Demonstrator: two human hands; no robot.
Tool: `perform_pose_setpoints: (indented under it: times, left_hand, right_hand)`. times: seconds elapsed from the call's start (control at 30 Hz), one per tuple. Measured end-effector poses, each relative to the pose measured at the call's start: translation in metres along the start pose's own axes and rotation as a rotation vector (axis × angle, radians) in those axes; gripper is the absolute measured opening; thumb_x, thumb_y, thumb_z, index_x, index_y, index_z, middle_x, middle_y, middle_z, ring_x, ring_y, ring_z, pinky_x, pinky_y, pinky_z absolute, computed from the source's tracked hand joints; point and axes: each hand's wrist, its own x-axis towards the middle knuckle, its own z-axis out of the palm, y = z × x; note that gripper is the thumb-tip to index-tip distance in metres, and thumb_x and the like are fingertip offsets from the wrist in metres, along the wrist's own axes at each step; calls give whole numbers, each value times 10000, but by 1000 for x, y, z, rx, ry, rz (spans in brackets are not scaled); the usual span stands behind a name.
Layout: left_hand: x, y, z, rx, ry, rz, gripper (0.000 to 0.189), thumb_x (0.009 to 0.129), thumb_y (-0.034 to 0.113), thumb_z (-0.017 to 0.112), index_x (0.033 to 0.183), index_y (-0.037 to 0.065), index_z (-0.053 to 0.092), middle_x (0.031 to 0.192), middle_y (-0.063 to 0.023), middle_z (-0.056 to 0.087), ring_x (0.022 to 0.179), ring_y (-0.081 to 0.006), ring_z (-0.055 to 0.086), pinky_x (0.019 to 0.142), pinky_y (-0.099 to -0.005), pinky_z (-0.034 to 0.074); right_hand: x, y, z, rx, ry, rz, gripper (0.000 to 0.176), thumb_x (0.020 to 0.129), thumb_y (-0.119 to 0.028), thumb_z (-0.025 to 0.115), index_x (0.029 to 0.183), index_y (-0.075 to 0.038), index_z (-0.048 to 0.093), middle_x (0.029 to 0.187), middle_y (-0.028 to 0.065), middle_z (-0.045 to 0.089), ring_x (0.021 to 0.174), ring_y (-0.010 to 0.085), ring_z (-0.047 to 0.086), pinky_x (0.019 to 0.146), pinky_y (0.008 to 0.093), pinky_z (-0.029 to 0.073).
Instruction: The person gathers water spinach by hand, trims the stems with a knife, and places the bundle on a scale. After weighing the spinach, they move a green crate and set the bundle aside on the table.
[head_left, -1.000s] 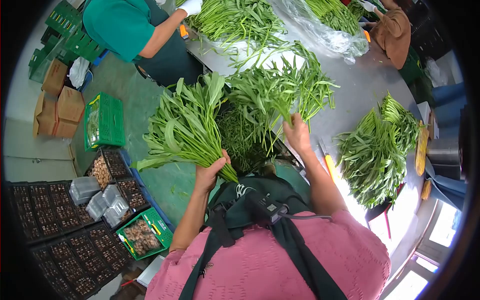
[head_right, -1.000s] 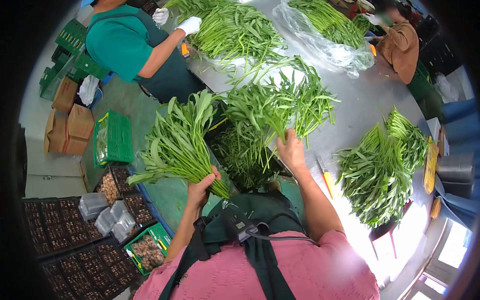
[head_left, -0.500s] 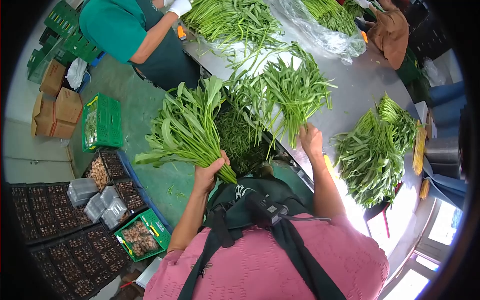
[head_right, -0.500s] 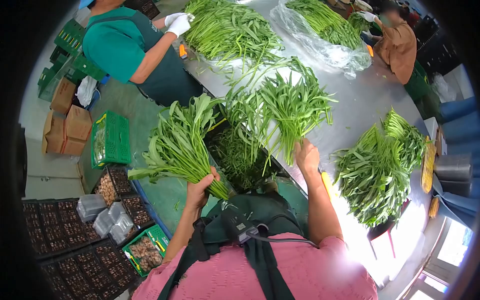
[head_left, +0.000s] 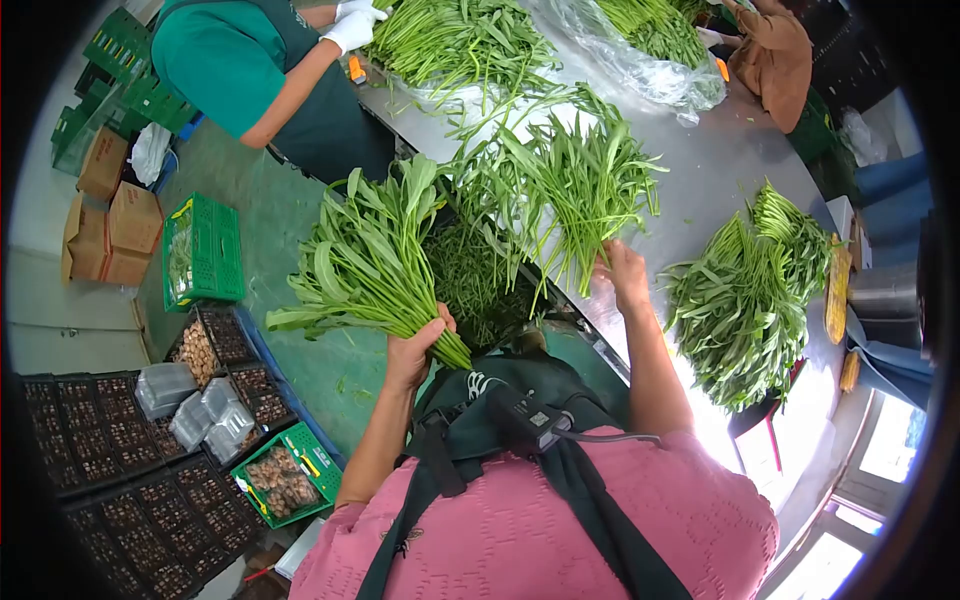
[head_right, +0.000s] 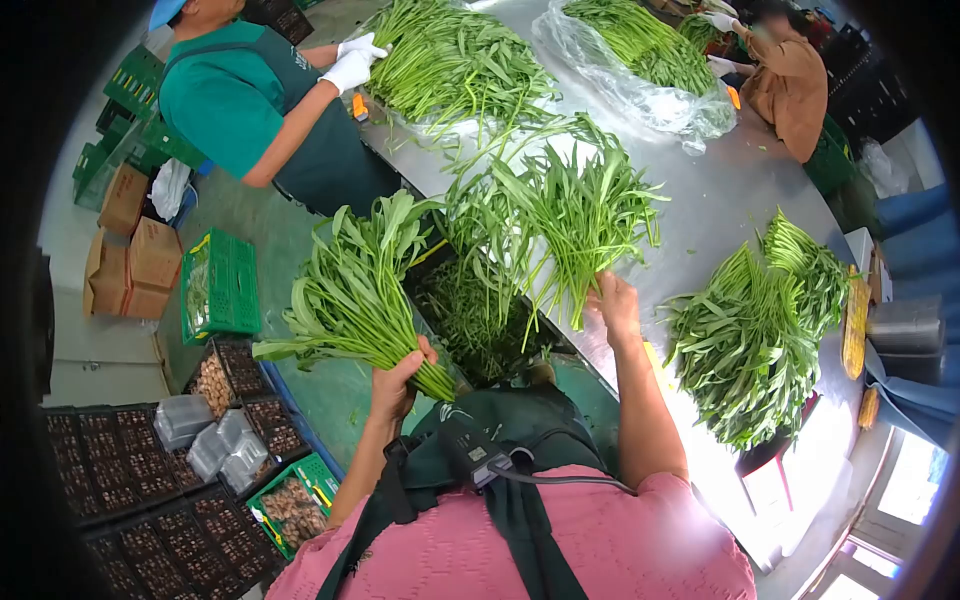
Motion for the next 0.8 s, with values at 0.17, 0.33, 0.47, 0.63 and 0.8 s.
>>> perform_pose_setpoints:
  times: [0.17, 0.33, 0.47, 0.63, 0.8]
  left_hand:
    - [-2, 1, -3, 20, -10, -26, 283, 826, 113, 721, 1043, -6, 584, 910, -90, 626, 830, -203, 619, 691, -341, 522]
    - [-3, 3, 0, 25, 5, -29, 273, 826, 123, 722, 1028, -3, 589, 889, -87, 623, 826, -198, 616, 697, -332, 508]
    - [-3, 2, 0, 28, -3, -39, 275, 824, 124, 724, 1027, 0, 587, 892, -86, 622, 823, -196, 612, 703, -327, 500]
    - [-2, 4, 5, 31, -10, -38, 273, 826, 112, 717, 1039, -5, 594, 898, -89, 630, 810, -189, 618, 706, -321, 510]
    - [-2, 2, 7, 39, -29, -17, 267, 827, 100, 707, 1046, -13, 603, 895, -92, 637, 799, -183, 622, 697, -315, 517]
  right_hand:
    - [20, 5, -15, 133, 481, -199, 435, 982, -303, 448, 1080, 57, 672, 943, 163, 712, 852, 270, 663, 772, 378, 505]
    - [36, 17, -26, -414, 957, -459, 295, 944, -220, 565, 1029, 32, 691, 934, 206, 696, 853, 362, 653, 853, 432, 494]
    - [7, -15, -14, -475, 705, -620, 194, 912, -131, 603, 1048, -22, 688, 938, 191, 677, 838, 333, 658, 810, 423, 516]
    - [12, -24, 14, -743, 299, -603, 178, 874, -158, 642, 1008, -44, 665, 942, 172, 662, 875, 345, 660, 762, 443, 526]
    - [41, -25, 25, -956, 289, -565, 175, 857, -184, 671, 970, -51, 657, 941, 171, 656, 906, 353, 655, 765, 454, 520]
